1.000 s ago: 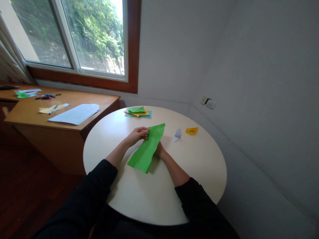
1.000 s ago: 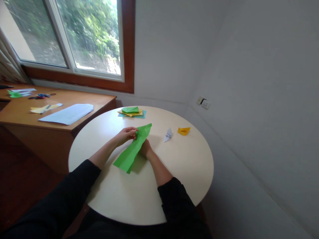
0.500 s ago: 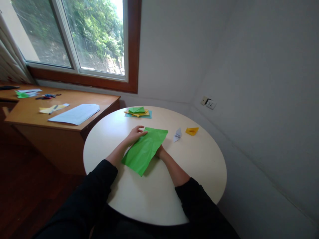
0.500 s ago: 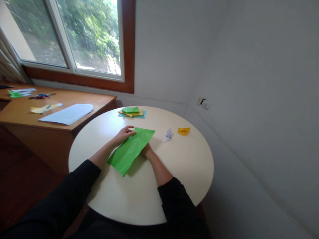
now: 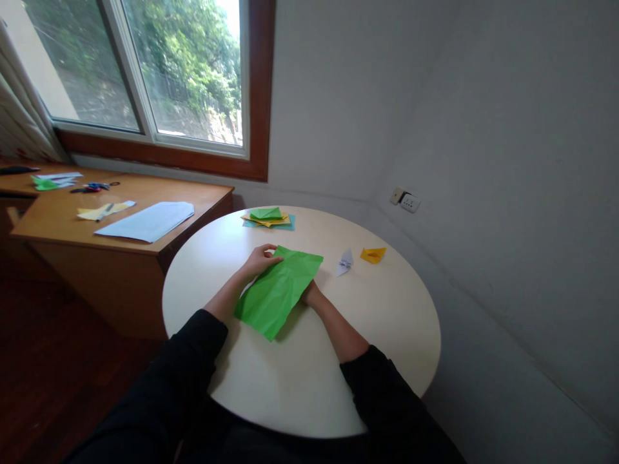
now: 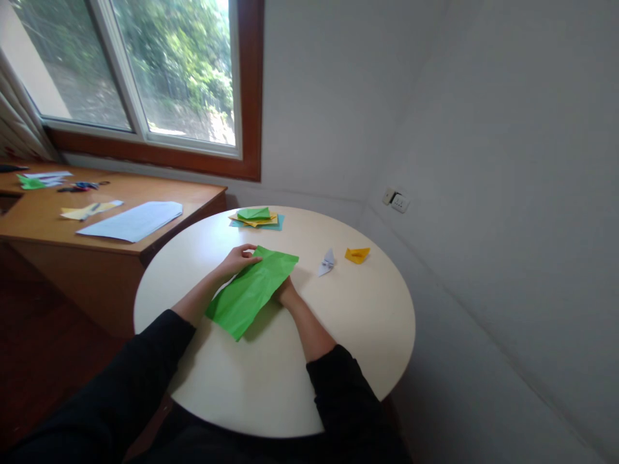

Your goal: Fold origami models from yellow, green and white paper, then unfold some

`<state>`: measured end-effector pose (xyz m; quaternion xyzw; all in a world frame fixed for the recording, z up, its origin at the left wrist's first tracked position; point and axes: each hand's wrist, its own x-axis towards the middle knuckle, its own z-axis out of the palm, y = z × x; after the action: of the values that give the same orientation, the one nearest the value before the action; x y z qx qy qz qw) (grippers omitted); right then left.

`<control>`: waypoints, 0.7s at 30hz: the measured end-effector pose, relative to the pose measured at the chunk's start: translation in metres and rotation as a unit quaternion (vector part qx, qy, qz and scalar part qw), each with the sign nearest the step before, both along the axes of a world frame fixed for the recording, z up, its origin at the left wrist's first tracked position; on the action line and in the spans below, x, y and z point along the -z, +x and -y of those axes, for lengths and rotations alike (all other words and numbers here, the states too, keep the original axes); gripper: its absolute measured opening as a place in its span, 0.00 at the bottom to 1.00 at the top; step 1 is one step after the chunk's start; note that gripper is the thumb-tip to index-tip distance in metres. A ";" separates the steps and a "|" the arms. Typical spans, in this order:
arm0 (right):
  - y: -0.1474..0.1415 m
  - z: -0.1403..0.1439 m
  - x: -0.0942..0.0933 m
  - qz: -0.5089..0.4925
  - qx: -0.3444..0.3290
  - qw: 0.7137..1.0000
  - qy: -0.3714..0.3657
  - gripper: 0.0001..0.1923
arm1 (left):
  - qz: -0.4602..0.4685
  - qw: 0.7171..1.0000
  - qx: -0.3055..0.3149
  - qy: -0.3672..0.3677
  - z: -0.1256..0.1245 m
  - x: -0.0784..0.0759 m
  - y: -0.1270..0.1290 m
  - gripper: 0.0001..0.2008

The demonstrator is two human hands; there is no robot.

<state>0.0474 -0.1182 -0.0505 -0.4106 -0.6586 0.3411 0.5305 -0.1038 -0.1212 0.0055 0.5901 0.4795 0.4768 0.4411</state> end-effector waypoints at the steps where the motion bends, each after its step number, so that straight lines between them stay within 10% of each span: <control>1: 0.001 0.003 -0.001 0.005 -0.005 1.000 -0.005 0.12 | -0.011 1.000 -0.016 0.006 -0.002 0.001 -0.002 0.24; 21: 0.011 0.006 -0.006 -0.032 0.036 0.998 -0.046 0.26 | -0.049 0.964 -0.231 0.120 -0.024 0.006 -0.030 0.25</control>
<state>0.0586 -0.1242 -0.0448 -0.4471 -0.6099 0.3646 0.5434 -0.1338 -0.0977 -0.0009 0.5339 0.5634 0.5904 0.2212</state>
